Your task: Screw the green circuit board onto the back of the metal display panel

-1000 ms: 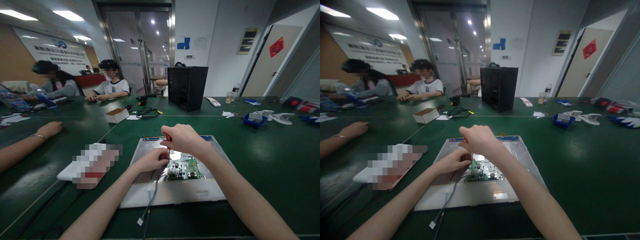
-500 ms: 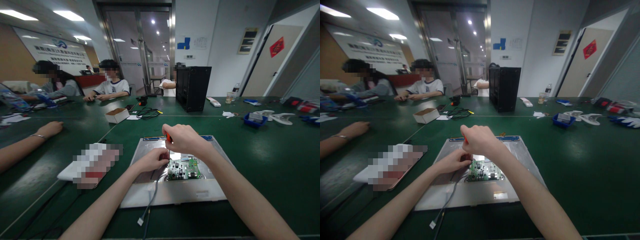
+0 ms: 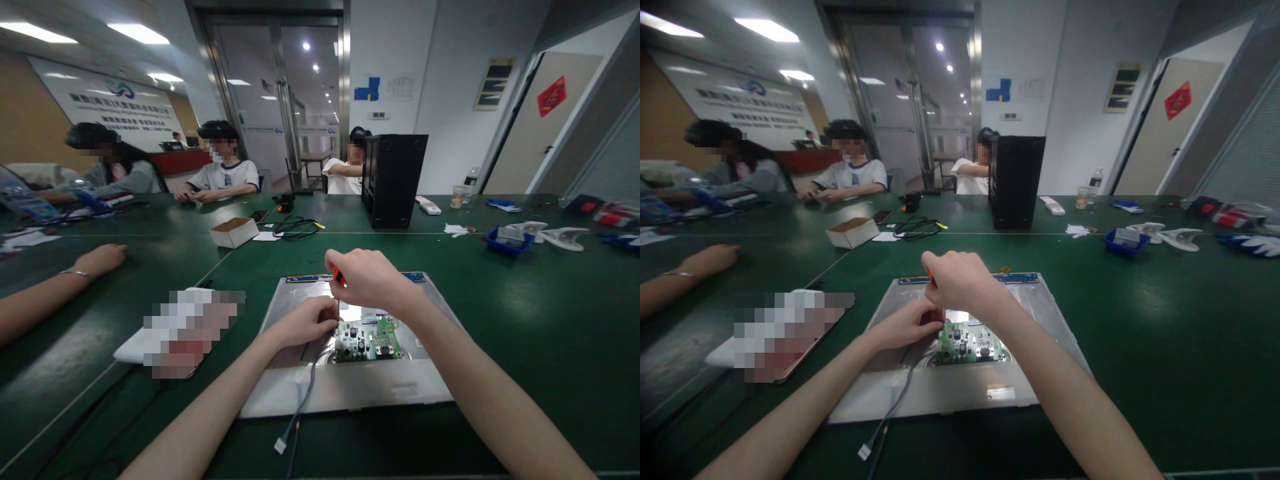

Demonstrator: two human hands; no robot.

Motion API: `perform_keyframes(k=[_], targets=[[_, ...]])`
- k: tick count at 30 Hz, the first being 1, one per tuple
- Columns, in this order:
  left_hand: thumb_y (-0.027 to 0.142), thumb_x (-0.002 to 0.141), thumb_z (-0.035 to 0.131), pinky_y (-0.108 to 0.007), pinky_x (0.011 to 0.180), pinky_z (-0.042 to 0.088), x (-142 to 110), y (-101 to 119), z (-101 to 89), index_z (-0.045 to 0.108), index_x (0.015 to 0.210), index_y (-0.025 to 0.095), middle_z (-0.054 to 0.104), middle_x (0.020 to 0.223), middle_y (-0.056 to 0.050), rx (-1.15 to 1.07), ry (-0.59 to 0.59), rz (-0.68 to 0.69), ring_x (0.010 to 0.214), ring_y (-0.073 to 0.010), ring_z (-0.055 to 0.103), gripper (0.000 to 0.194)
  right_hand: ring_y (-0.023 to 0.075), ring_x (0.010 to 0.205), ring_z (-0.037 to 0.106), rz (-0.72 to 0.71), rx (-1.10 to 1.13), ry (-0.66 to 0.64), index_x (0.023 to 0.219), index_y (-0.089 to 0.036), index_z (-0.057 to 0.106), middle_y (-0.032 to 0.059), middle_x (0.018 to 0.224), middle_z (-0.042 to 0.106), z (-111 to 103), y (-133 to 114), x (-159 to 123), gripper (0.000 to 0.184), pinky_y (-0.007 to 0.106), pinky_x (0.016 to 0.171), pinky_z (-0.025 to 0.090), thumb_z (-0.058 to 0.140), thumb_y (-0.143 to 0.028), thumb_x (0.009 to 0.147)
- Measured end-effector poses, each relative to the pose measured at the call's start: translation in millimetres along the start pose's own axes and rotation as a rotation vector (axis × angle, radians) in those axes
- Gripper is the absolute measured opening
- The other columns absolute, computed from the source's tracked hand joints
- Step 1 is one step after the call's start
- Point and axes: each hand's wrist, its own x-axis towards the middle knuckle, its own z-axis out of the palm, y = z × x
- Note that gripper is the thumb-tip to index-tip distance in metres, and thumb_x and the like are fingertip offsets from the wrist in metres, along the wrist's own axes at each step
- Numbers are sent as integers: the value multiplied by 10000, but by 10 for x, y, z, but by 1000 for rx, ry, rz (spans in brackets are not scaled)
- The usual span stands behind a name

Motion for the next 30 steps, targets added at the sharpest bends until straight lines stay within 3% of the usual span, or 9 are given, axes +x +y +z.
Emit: perform_keyframes(k=[6,11,14,21,26,30], targets=[[223,808,580,-255,597,401,2,-24,0,575,785,184,562,678,18,5,4,23,648,-161,525,45,218,761,671,4,9,-14,1048,-251,610,61,881,733,-15,15,15,283,265,554,268,553,-500,927],[211,808,579,-263,611,408,-10,4,-4,588,791,181,588,697,6,14,17,28,660,-169,539,35,202,727,660,-7,-3,-4,1037,-248,602,53,862,729,1,13,18,161,270,533,245,538,-335,918],[211,823,574,-265,618,412,-10,11,-1,589,795,180,593,685,7,2,5,18,655,-169,547,45,193,707,649,-36,6,15,1071,-231,579,54,873,730,-2,9,-5,207,278,522,226,543,-248,869],[182,800,574,-254,596,391,-1,9,-2,585,781,173,567,667,18,-17,8,35,618,-152,522,24,197,723,645,-3,18,-13,963,-245,639,51,822,723,-31,14,13,228,272,547,240,547,-451,930],[203,810,565,-258,611,412,-8,10,5,586,785,179,587,665,12,3,9,29,644,-162,546,41,192,724,639,-25,35,-1,1054,-232,608,51,862,724,-12,-5,9,196,274,559,255,549,-269,871],[213,815,550,-267,613,431,-8,5,9,580,793,183,596,675,7,-7,12,22,654,-170,558,48,198,732,647,-63,47,15,1074,-228,582,50,876,727,-13,0,-12,232,276,543,236,585,-285,849]])
